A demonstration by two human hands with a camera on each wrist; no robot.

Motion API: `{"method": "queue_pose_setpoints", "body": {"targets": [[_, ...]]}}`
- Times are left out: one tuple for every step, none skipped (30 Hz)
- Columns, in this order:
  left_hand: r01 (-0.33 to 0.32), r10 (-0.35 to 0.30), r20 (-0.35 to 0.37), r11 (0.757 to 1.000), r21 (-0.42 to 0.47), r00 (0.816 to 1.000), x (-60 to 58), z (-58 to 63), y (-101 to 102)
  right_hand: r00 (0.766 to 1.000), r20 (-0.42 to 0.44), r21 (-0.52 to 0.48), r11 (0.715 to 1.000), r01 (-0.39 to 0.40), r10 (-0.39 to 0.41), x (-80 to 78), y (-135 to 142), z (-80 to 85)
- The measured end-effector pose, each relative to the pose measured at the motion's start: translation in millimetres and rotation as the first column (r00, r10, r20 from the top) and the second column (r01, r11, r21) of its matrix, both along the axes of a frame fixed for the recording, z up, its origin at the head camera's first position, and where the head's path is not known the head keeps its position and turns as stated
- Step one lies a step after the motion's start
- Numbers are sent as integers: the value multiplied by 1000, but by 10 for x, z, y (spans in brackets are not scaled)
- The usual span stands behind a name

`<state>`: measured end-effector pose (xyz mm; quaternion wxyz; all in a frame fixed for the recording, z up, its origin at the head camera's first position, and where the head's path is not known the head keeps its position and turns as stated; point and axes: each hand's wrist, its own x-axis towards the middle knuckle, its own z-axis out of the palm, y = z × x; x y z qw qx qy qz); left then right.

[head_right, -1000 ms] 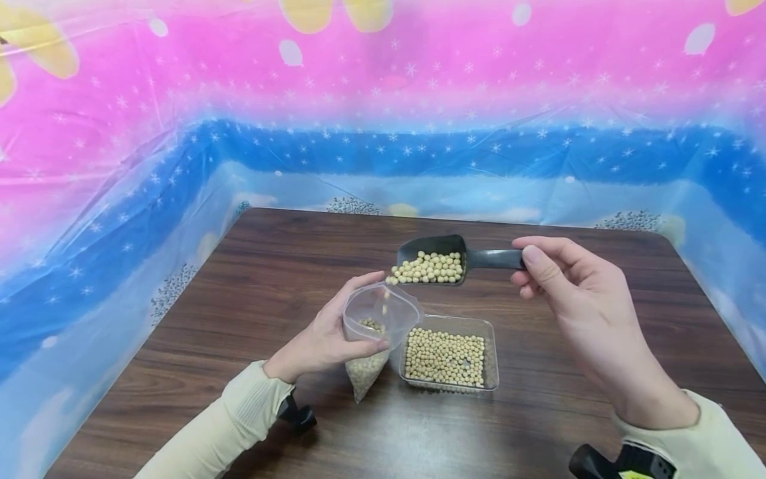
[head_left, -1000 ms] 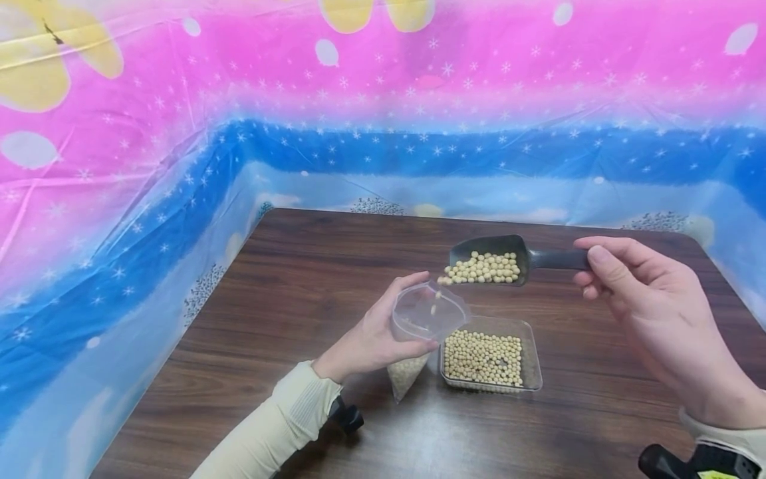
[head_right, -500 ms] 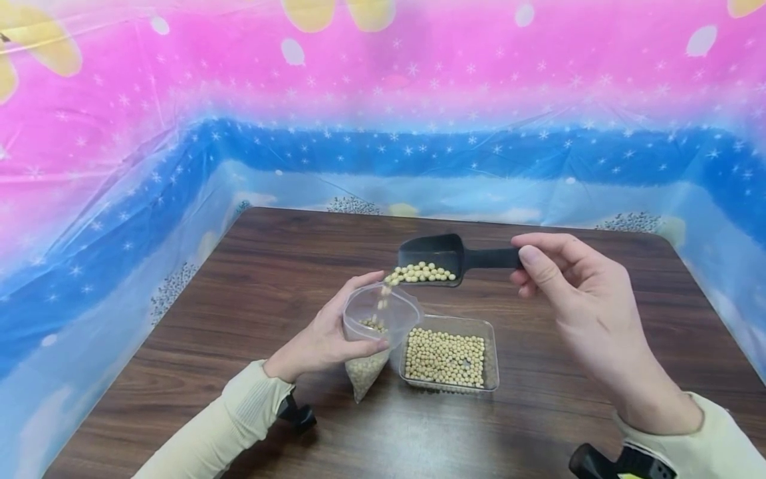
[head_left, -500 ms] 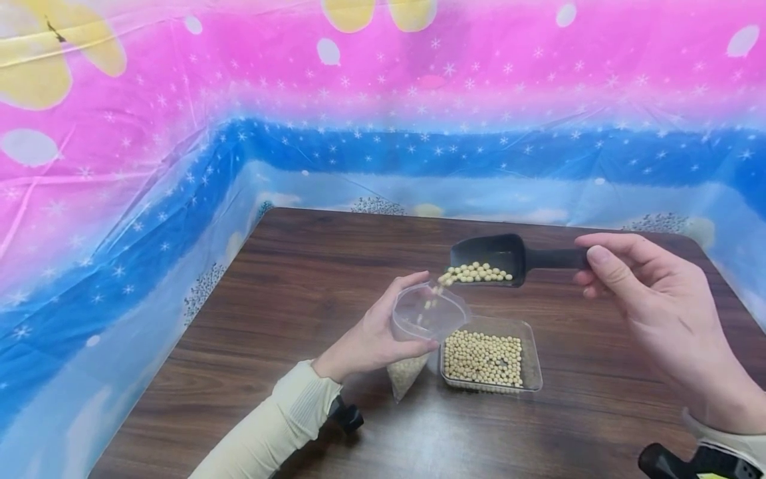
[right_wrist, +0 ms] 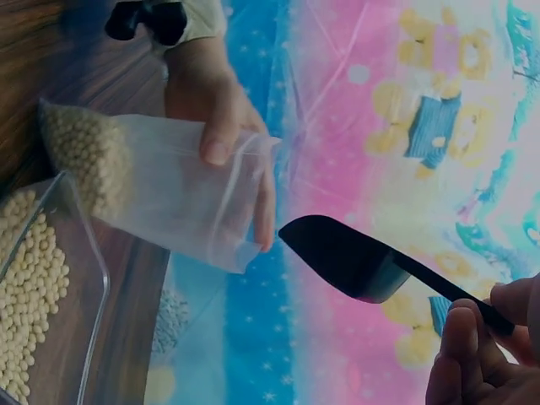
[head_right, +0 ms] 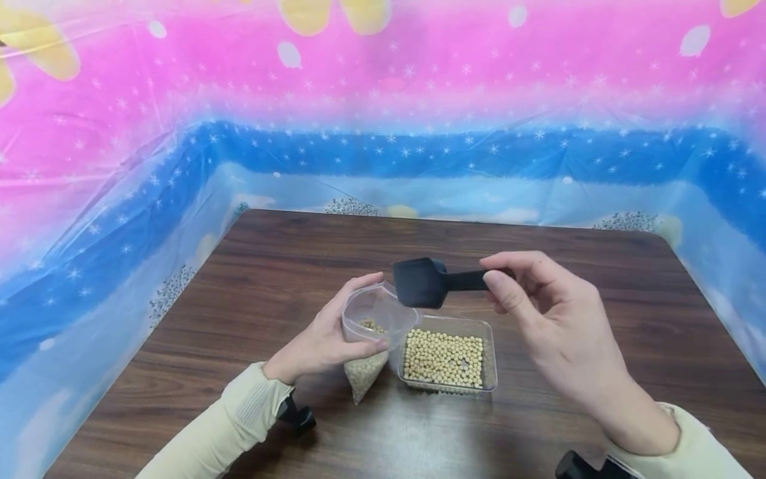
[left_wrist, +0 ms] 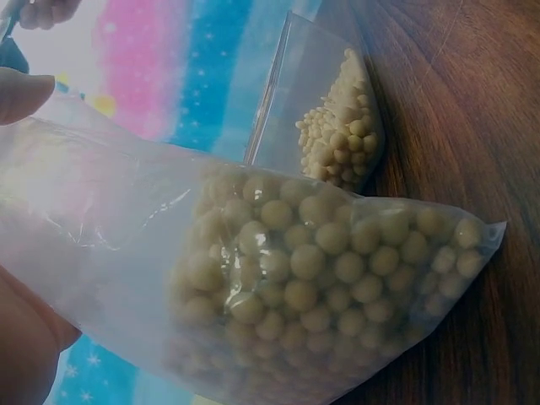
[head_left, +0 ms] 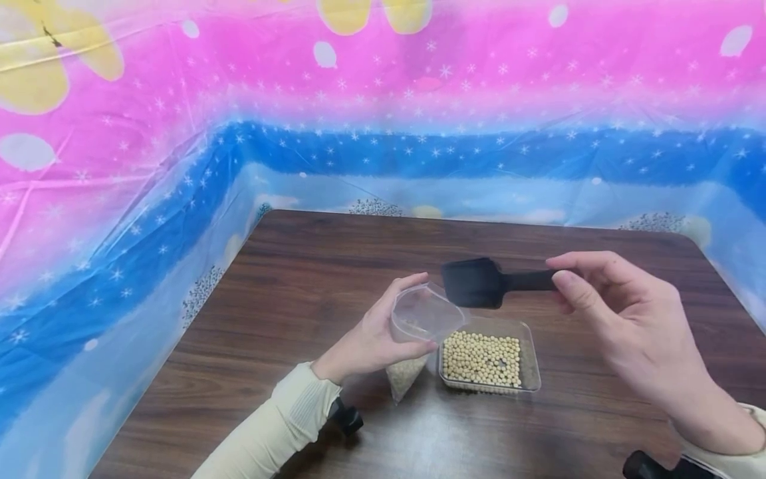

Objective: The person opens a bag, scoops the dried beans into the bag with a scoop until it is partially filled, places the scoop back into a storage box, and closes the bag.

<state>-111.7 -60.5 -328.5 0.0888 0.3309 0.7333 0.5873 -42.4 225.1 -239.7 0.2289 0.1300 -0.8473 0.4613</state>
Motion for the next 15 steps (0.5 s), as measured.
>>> {"method": "queue_pose_setpoints", "body": {"targets": [[7, -7, 0, 1000, 3, 1000, -2, -6, 1, 1000, -10, 17, 1000, 16, -16, 13, -3, -11], [14, -14, 2, 1000, 7, 1000, -4, -16, 2, 999, -22, 24, 999, 35, -35, 26, 2, -22], [21, -21, 6, 1000, 11, 1000, -9, -30, 3, 997, -35, 31, 997, 65, -63, 38, 17, -34], [23, -24, 9, 1000, 14, 1000, -20, -54, 5, 994, -51, 39, 995, 95, -93, 53, 40, -48], [23, -23, 5, 1000, 15, 1000, -37, -88, 6, 990, -61, 54, 990, 128, -125, 66, 70, -67], [24, -24, -2, 1000, 16, 1000, -56, -123, 8, 987, -59, 76, 985, 153, -149, 77, 107, -97], [25, -24, -14, 1000, 17, 1000, -76, -160, 8, 986, -54, 106, 981, 160, -155, 83, 142, -136], [23, -22, -28, 1000, 17, 999, -97, -194, 10, 988, -39, 144, 977, 154, -150, 83, 169, -190], [20, -20, -47, 1000, 16, 999, -119, -226, 12, 990, -22, 197, 970, 144, -143, 78, 188, -253], [19, -18, -66, 1000, 18, 998, -135, -251, 15, 992, -7, 254, 960, 120, -122, 65, 198, -322], [20, -18, -86, 1000, 20, 996, -148, -268, 19, 996, 7, 307, 948, 86, -92, 43, 197, -393], [22, -20, -101, 999, 23, 995, -154, -274, 24, 998, 16, 349, 936, 53, -62, 19, 189, -462], [25, -22, -107, 999, 30, 994, -156, -280, 29, 999, 14, 387, 921, 28, -36, -8, 171, -523], [26, -22, -112, 999, 35, 993, -156, -284, 36, 1000, 6, 419, 908, 15, -20, -37, 151, -578], [30, -25, -114, 999, 44, 993, -155, -288, 42, 1000, -9, 443, 896, 9, -6, -62, 135, -623]]}}
